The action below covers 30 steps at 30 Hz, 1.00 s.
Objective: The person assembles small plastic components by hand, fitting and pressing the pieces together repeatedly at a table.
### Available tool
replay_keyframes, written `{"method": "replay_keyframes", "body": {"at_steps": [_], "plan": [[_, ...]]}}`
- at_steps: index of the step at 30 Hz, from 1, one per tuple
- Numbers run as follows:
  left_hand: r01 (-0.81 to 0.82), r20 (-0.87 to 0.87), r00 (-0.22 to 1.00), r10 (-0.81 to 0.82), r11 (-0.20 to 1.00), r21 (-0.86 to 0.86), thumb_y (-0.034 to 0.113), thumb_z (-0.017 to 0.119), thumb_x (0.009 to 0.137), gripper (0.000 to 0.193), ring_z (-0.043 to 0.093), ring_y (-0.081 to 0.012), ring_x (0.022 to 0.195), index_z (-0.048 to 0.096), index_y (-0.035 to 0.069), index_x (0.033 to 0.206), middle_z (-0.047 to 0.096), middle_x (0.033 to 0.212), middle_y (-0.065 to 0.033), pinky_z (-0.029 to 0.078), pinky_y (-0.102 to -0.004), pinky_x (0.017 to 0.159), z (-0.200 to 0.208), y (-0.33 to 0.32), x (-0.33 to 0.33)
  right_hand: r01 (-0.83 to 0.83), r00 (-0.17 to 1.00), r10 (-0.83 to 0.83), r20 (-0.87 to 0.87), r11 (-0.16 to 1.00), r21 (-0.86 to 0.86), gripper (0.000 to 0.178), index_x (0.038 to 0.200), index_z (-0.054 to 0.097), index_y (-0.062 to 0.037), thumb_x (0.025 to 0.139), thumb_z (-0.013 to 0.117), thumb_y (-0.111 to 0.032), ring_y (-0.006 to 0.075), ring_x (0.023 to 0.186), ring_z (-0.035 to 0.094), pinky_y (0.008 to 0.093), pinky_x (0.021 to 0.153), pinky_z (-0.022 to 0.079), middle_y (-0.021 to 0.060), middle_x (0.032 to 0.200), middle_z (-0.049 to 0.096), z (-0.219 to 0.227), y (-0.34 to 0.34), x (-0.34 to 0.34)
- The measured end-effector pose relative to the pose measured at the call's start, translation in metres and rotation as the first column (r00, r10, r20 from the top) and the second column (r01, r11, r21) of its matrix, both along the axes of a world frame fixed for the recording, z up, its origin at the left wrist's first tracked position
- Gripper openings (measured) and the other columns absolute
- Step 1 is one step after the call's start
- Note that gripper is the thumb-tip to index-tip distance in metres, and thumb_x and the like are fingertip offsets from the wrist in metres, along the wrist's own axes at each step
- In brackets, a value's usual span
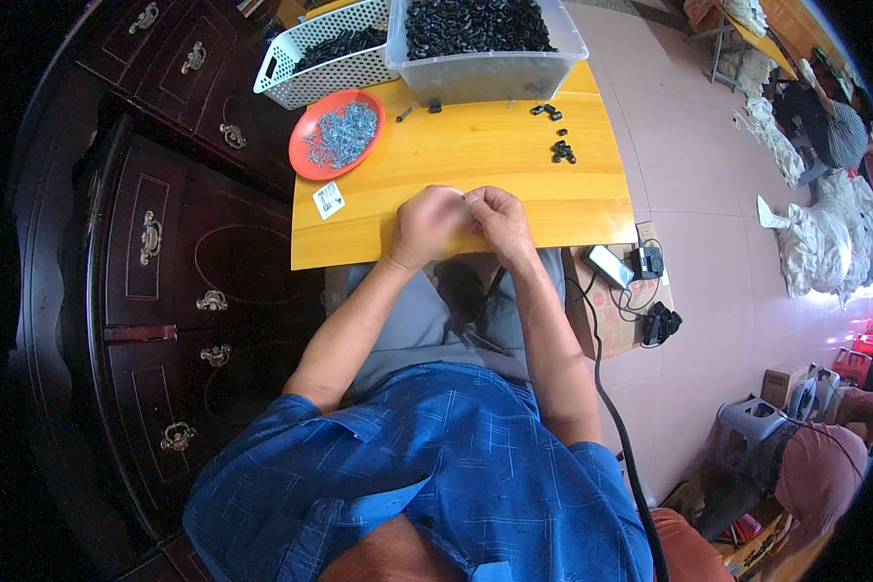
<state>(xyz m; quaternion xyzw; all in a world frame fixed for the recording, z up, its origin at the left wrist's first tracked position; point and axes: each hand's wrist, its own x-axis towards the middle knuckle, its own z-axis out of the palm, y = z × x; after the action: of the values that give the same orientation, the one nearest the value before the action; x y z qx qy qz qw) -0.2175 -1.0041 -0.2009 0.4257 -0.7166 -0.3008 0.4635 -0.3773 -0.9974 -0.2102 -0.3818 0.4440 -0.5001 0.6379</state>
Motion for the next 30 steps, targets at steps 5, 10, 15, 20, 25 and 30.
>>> {"method": "replay_keyframes", "body": {"at_steps": [5, 10, 15, 20, 25, 30], "plan": [[-0.006, 0.043, 0.999, 0.006, 1.000, -0.007, 0.003, 0.069, 0.081, 0.023, 0.068, -0.0268, 0.078, 0.062, 0.003, 0.103, 0.066, 0.089, -0.0132, 0.055, -0.0370, 0.070, -0.001, 0.000, 0.000, -0.034, 0.997, 0.032, -0.068, 0.999, -0.031, 0.017, 0.098, 0.065, -0.0028, 0.101, 0.060, -0.019, 0.0070, 0.078, 0.059, 0.0212, 0.071, 0.050, -0.0006, 0.088, 0.064, -0.005, -0.002, -0.002], [0.014, 0.045, 0.999, -0.014, 1.000, -0.001, -0.001, 0.069, 0.081, 0.027, 0.069, -0.0202, 0.079, 0.060, 0.002, 0.106, 0.066, 0.092, -0.0096, 0.056, -0.0320, 0.068, 0.003, 0.000, 0.001, -0.083, 0.991, 0.072, -0.111, 0.992, -0.097, 0.010, 0.095, 0.064, -0.0023, 0.098, 0.062, -0.012, 0.0062, 0.073, 0.056, 0.0205, 0.067, 0.046, -0.0014, 0.082, 0.062, -0.004, -0.001, -0.002], [0.167, 0.017, 0.986, -0.167, 0.986, 0.008, 0.003, 0.071, 0.083, 0.021, 0.063, -0.0155, 0.071, 0.064, 0.002, 0.103, 0.062, 0.085, -0.0083, 0.054, -0.0294, 0.066, 0.011, -0.002, 0.015, -0.073, 0.990, 0.058, -0.130, 0.992, -0.108, 0.005, 0.096, 0.063, -0.0019, 0.096, 0.063, -0.007, 0.0049, 0.074, 0.056, 0.0197, 0.066, 0.046, -0.0020, 0.082, 0.062, -0.008, 0.000, 0.002], [0.173, -0.036, 0.985, -0.169, 0.950, 0.259, 0.005, 0.071, 0.085, 0.009, 0.060, -0.0089, 0.064, 0.065, 0.001, 0.091, 0.063, 0.073, -0.0032, 0.051, -0.0257, 0.060, 0.009, -0.004, 0.029, -0.105, 0.929, 0.022, -0.370, 0.973, -0.206, 0.005, 0.100, 0.063, -0.0017, 0.095, 0.064, -0.004, 0.0049, 0.079, 0.059, 0.0199, 0.070, 0.049, -0.0015, 0.087, 0.064, -0.015, 0.007, 0.004], [0.248, 0.007, 0.960, -0.279, 0.862, 0.441, 0.008, 0.069, 0.089, 0.007, 0.060, -0.0053, 0.063, 0.064, 0.003, 0.091, 0.063, 0.074, 0.0011, 0.050, -0.0234, 0.058, 0.017, -0.031, 0.048, -0.058, 0.932, -0.035, -0.360, 0.968, -0.246, 0.012, 0.101, 0.063, -0.0012, 0.090, 0.068, -0.004, 0.0085, 0.080, 0.063, 0.0253, 0.074, 0.052, 0.0011, 0.085, 0.068, -0.009, 0.010, 0.004], [-0.103, -0.322, 0.934, 0.155, 0.980, 0.173, 0.007, 0.064, 0.092, 0.019, 0.065, -0.0091, 0.075, 0.062, -0.001, 0.109, 0.068, 0.089, -0.0050, 0.052, -0.0237, 0.066, 0.073, -0.126, 0.086, -0.024, 0.909, -0.111, -0.403, 0.948, -0.316, 0.015, 0.104, 0.063, -0.0013, 0.090, 0.068, -0.006, 0.0088, 0.081, 0.063, 0.0258, 0.076, 0.052, 0.0010, 0.086, 0.068, -0.007, 0.013, 0.005]]}}
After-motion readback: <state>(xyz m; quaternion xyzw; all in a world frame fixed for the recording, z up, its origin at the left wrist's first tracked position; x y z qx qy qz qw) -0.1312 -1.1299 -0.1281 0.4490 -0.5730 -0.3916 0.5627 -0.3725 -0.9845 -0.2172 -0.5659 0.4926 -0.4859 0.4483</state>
